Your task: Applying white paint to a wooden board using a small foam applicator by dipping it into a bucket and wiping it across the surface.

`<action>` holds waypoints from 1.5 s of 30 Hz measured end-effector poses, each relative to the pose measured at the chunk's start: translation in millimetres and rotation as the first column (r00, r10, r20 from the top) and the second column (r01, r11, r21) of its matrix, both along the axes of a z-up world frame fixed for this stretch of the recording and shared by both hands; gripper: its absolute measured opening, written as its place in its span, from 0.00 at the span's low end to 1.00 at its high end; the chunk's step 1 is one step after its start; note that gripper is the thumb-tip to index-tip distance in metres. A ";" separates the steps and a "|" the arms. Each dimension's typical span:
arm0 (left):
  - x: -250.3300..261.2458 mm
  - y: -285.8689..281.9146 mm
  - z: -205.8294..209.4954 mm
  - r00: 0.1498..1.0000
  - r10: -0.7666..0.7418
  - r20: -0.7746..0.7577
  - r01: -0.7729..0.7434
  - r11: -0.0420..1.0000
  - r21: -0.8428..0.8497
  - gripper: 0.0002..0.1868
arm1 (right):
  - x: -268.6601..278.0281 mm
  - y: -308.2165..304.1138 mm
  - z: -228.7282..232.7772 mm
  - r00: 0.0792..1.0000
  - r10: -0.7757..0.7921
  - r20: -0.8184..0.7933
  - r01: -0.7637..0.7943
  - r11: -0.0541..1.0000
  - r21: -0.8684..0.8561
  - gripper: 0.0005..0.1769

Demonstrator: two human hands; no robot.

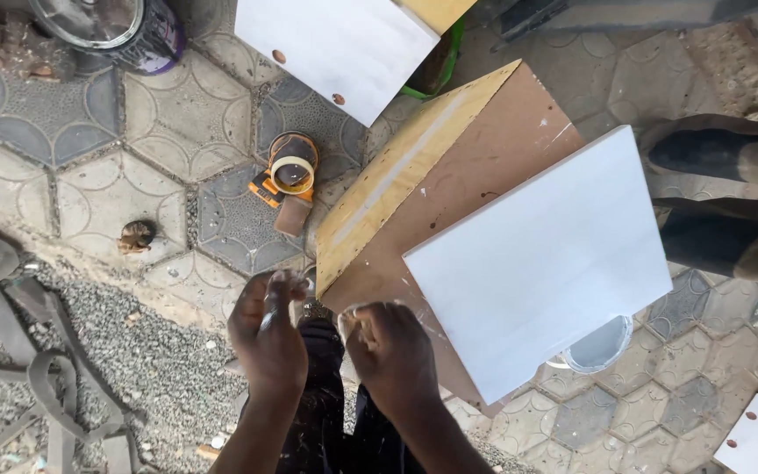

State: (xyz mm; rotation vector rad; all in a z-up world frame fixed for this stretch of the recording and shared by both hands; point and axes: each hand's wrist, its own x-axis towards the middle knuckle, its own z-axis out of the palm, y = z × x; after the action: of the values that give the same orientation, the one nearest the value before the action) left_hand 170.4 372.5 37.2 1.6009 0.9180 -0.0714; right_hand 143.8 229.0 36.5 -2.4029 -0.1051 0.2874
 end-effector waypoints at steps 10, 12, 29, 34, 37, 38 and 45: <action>-29.2 -1.5 9.1 0.997 -0.064 -0.049 0.059 0.994 -0.097 0.09 | 49.6 -31.7 1.7 0.972 -0.220 0.082 0.225 0.973 -0.056 0.10; -32.0 -8.6 14.6 0.995 -0.075 -0.060 0.070 0.994 -0.088 0.08 | 31.2 -11.6 20.8 0.871 -0.126 -0.475 0.230 0.959 0.167 0.20; -102.0 -132.9 22.6 0.878 -0.444 -0.180 0.436 0.896 -0.085 0.11 | -97.8 -202.4 21.5 0.429 -0.495 -0.756 0.902 0.276 0.331 0.13; -144.5 -199.8 31.6 0.750 -0.542 -0.378 0.516 0.838 -0.177 0.14 | -141.8 -267.0 12.8 0.385 -0.472 -0.794 0.909 0.042 0.416 0.18; -173.0 -234.0 31.5 0.616 -0.670 -0.414 0.592 0.741 -0.319 0.15 | -167.8 -294.1 9.5 0.270 -0.453 -0.850 0.948 -0.028 0.317 0.18; -183.7 -248.1 29.4 0.583 -0.698 -0.415 0.622 0.712 -0.325 0.15 | -176.2 -304.3 9.0 0.310 -0.445 -0.841 0.930 -0.040 0.364 0.18; -238.8 -331.4 4.9 0.613 -0.727 -0.308 0.572 0.678 -0.461 0.22 | -213.3 -367.8 -5.9 0.321 -0.488 -0.812 0.910 -0.077 0.407 0.20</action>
State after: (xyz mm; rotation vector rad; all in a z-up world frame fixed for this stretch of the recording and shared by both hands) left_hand -68.4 41.2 42.1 1.5527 0.5635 -1.1414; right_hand -69.6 -138.8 30.6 -0.9224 1.0843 0.1285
